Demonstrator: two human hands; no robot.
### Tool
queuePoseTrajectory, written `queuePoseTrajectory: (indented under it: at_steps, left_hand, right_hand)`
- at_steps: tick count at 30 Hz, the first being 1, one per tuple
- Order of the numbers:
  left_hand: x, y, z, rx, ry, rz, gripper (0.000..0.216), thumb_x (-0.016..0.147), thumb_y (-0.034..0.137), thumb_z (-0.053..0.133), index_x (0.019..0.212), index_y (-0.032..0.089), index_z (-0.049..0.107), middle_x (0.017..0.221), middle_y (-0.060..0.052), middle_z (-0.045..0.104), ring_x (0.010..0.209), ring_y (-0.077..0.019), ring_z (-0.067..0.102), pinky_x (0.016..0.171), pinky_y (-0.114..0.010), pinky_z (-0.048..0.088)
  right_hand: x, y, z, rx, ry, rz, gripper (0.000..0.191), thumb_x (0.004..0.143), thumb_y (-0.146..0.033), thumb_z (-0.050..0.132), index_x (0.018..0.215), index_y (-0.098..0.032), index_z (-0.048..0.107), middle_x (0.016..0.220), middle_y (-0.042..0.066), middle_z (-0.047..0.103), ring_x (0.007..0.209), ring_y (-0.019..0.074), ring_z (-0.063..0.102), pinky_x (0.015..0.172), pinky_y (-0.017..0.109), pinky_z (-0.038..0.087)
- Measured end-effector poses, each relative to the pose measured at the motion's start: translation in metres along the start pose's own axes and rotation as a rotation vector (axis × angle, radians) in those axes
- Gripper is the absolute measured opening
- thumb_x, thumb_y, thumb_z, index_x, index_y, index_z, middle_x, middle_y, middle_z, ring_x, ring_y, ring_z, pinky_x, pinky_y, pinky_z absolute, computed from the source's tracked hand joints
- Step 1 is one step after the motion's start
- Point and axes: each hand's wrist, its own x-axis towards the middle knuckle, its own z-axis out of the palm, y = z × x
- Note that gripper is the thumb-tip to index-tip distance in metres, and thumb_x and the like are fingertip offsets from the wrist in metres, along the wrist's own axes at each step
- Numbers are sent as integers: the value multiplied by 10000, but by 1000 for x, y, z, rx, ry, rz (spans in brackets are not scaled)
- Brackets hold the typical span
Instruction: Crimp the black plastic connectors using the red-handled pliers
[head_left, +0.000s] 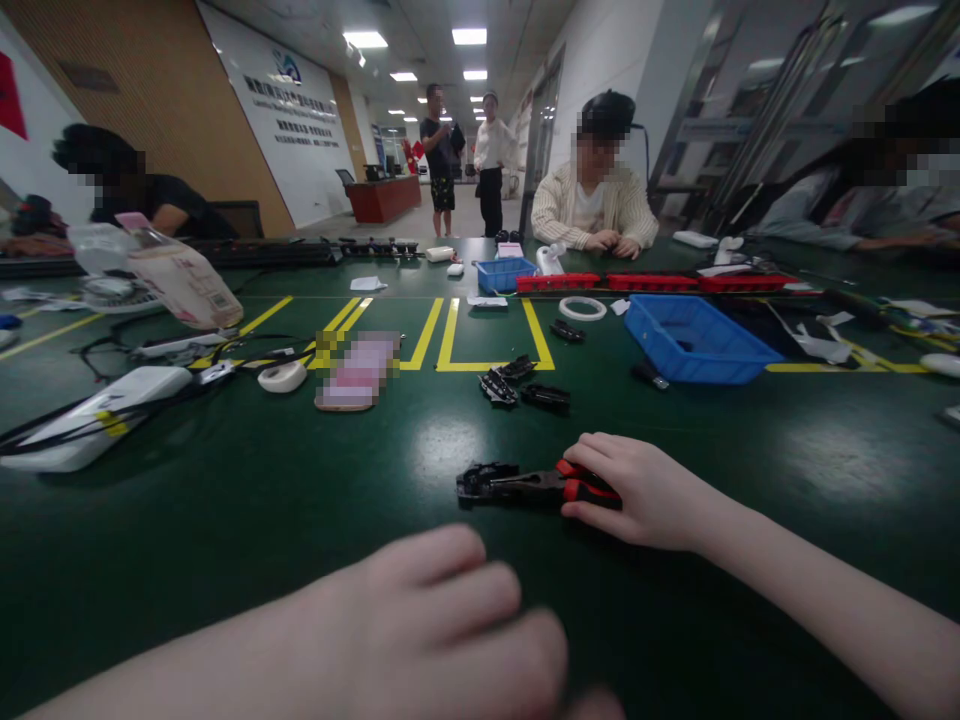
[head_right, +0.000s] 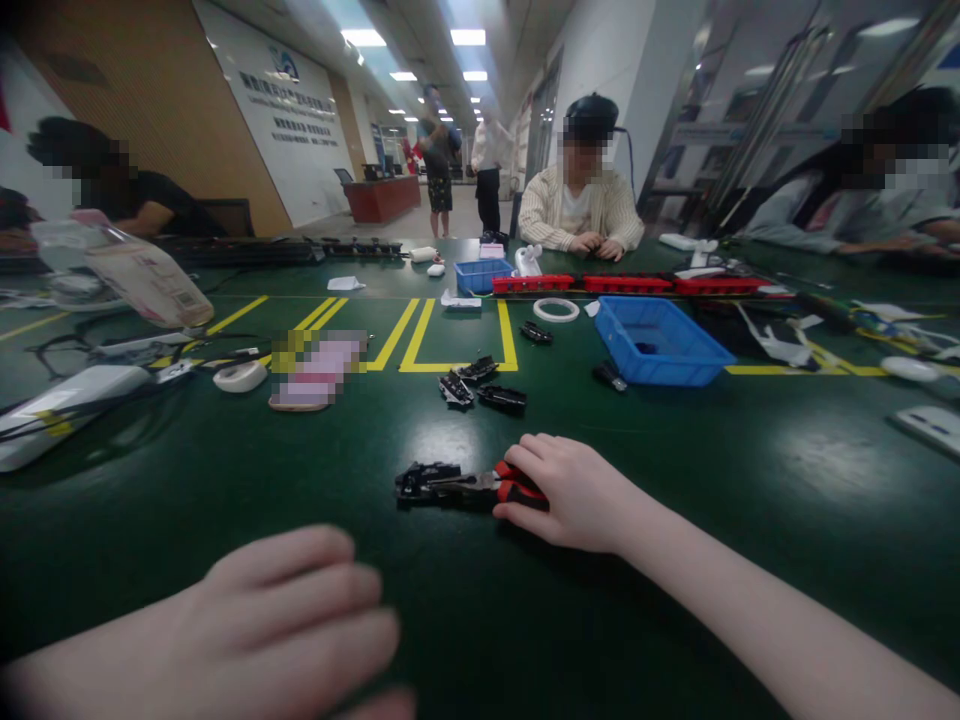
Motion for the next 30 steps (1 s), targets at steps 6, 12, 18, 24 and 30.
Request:
queuePoseTrajectory:
  at_steps: [6, 12, 18, 24, 30]
  left_hand:
    - [49, -61, 25, 30, -176, -227, 530, 824, 484, 609, 1225, 158, 491, 1132, -92, 578, 969, -241, 570, 780, -375, 506]
    - [45, -71, 34, -84, -291, -221, 311, 889, 348, 591, 1140, 171, 540, 1071, -54, 561, 948, -200, 548, 753, -306, 491]
    - [47, -68, 34, -74, -299, -205, 321, 897, 341, 596, 1157, 163, 537, 1088, -62, 557, 959, -204, 554, 763, -304, 496]
    - [48, -67, 34, -39, -312, -183, 303, 907, 352, 580, 1135, 158, 544, 1059, -57, 571, 939, -204, 565, 771, -315, 490]
    - [47, -68, 33, -70, -305, -206, 288, 894, 387, 590, 1081, 172, 546, 1030, -42, 585, 926, -206, 579, 756, -317, 477]
  right_hand:
    - [0, -3, -3, 40, -49, 59, 359, 863, -502, 525, 1038, -192, 571, 953, 75, 609, 804, 198, 582, 668, 332, 482]
    - [-1, 1, -5, 46, -56, 58, 362, 863, -510, 519, 1039, -199, 574, 954, 78, 606, 798, 195, 584, 668, 332, 488]
    - [-2, 2, -13, 48, -80, 77, 368, 855, -513, 523, 1036, -200, 592, 963, 79, 610, 798, 199, 588, 668, 341, 496]
    - [-3, 4, -11, -35, -67, 46, 366, 853, -501, 528, 1025, -186, 595, 961, 97, 617, 806, 217, 588, 686, 362, 489]
    - [-3, 10, -12, -2, -87, 91, 402, 850, -539, 518, 1050, -196, 585, 998, 94, 614, 850, 231, 587, 728, 395, 489]
